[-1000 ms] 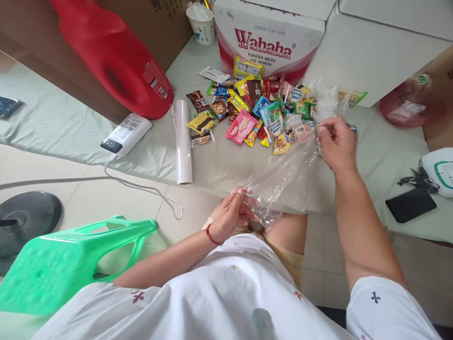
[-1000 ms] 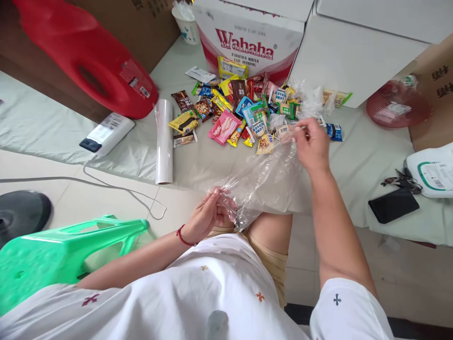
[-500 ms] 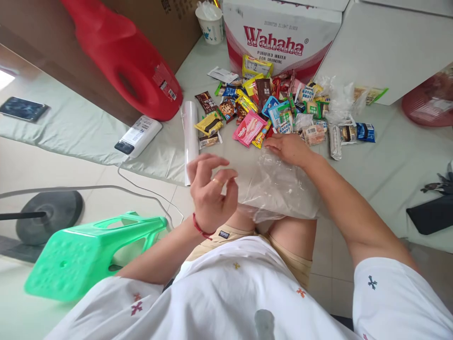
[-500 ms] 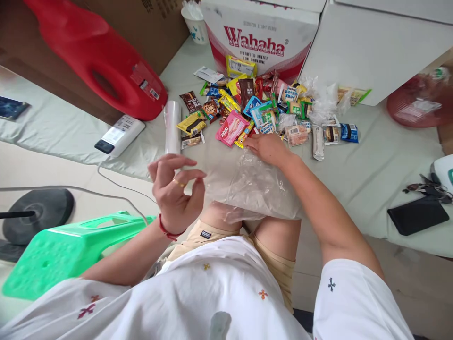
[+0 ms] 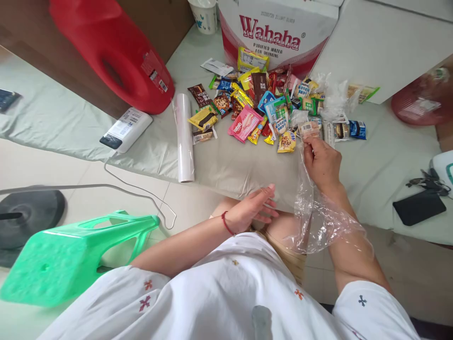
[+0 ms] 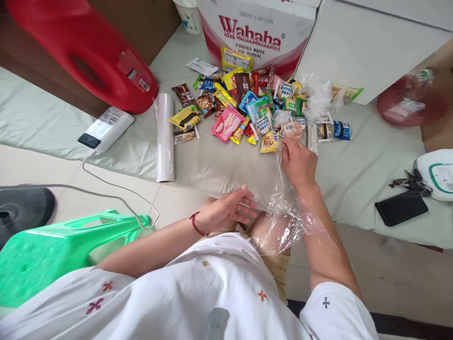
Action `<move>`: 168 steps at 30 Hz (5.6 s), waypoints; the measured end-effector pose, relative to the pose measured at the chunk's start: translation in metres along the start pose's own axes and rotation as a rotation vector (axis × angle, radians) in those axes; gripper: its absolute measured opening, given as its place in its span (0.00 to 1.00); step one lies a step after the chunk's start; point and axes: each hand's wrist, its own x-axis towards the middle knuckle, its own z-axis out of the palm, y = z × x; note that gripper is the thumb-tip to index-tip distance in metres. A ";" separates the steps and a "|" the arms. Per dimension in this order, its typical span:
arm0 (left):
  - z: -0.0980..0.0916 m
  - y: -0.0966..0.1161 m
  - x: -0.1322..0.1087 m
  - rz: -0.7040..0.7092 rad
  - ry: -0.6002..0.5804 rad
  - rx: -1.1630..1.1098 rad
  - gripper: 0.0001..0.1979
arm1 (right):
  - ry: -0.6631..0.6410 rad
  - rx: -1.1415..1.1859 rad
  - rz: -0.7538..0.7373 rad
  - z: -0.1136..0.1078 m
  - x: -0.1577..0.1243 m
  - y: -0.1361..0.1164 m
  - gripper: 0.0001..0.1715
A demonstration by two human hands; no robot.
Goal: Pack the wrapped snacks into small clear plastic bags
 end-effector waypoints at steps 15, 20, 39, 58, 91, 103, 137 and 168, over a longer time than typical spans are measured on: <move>0.042 -0.014 -0.023 -0.135 -0.403 0.226 0.22 | 0.246 0.052 0.182 -0.014 -0.043 0.021 0.19; 0.014 -0.006 -0.018 -0.050 -0.178 0.198 0.28 | 0.318 0.167 0.309 -0.022 -0.063 0.039 0.17; 0.066 -0.036 0.003 0.003 -0.359 0.172 0.19 | 0.371 0.111 0.364 -0.020 -0.073 0.035 0.16; -0.100 0.078 0.037 0.469 0.150 1.152 0.06 | 0.051 0.850 0.581 -0.023 -0.104 0.041 0.16; -0.054 0.125 0.110 0.317 0.012 0.860 0.12 | 0.142 -0.105 -0.263 -0.068 -0.133 -0.038 0.05; 0.010 0.088 0.084 0.561 0.062 1.102 0.24 | -0.123 0.081 -0.344 0.022 -0.118 -0.069 0.14; -0.059 0.117 0.136 0.357 0.395 0.461 0.06 | 0.069 0.186 -0.183 0.038 -0.178 -0.086 0.16; -0.100 0.109 0.112 0.841 0.192 1.334 0.08 | 0.100 0.095 -0.279 0.006 -0.160 -0.101 0.09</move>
